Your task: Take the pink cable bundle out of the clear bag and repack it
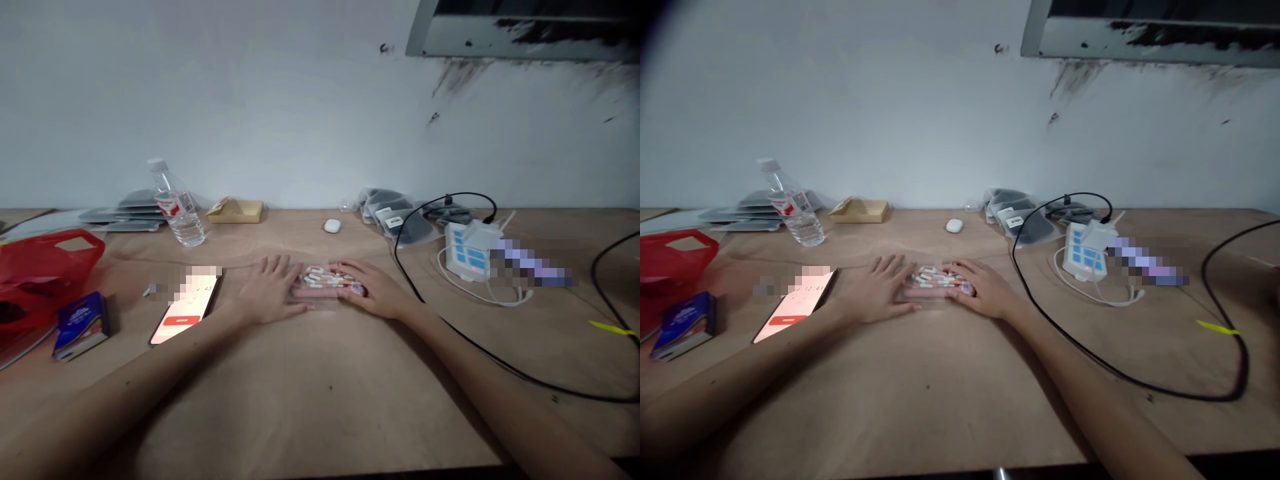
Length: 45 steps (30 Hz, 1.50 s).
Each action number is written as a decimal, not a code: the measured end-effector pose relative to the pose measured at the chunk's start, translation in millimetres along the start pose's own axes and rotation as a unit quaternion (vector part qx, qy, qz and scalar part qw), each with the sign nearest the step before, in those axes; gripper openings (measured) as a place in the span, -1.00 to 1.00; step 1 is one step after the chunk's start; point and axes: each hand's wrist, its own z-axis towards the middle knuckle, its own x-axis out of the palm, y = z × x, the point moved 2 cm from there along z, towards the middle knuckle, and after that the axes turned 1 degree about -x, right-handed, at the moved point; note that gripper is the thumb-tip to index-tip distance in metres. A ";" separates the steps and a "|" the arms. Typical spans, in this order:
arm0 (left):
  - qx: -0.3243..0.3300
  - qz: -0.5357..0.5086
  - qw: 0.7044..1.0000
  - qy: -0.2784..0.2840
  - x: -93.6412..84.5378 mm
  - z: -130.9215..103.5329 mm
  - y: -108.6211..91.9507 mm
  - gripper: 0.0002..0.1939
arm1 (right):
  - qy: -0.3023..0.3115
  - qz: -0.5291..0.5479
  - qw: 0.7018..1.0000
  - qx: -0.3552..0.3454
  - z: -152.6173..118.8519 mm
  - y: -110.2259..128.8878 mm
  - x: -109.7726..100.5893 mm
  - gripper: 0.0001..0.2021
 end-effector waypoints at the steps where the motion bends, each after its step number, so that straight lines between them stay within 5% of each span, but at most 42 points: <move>1: 0.001 -0.003 1.000 0.000 0.0 -0.1 0.2 -0.09 | 0.004 -0.007 1.000 0.000 -1.2 -3.5 -3.7 -0.50; 6: -0.001 -0.010 1.000 -0.010 2.7 -0.3 0.8 -0.08 | 0.001 -0.048 0.999 0.000 -7.3 -16.7 -13.8 -0.50; 12: -0.005 -0.003 1.000 0.009 3.7 -0.3 -0.8 -0.05 | -0.009 -0.044 0.999 -0.002 -0.2 1.2 1.5 -0.49; 18: 0.029 -0.001 0.998 -0.057 3.2 0.4 -1.9 -0.24 | 0.008 -0.086 0.996 0.002 3.0 -1.7 11.7 -0.49; 29: -0.124 0.056 0.989 -0.050 -3.2 4.7 1.7 -0.73 | -0.063 -0.182 0.975 0.108 -3.2 -29.0 2.4 -0.55; 35: -0.068 0.014 0.997 -0.018 4.5 4.2 8.4 -0.53 | -0.030 -0.066 0.997 0.038 -8.9 -35.3 -3.8 -0.59; 38: -0.010 -0.050 0.998 -0.029 10.2 7.1 11.6 -0.36 | -0.032 -0.027 0.999 0.003 -7.6 -26.6 -1.1 -0.59; 45: 0.026 -0.210 0.972 -0.104 -3.4 7.4 -10.4 -0.50 | -0.065 0.071 0.995 -0.013 10.2 26.6 20.4 -0.61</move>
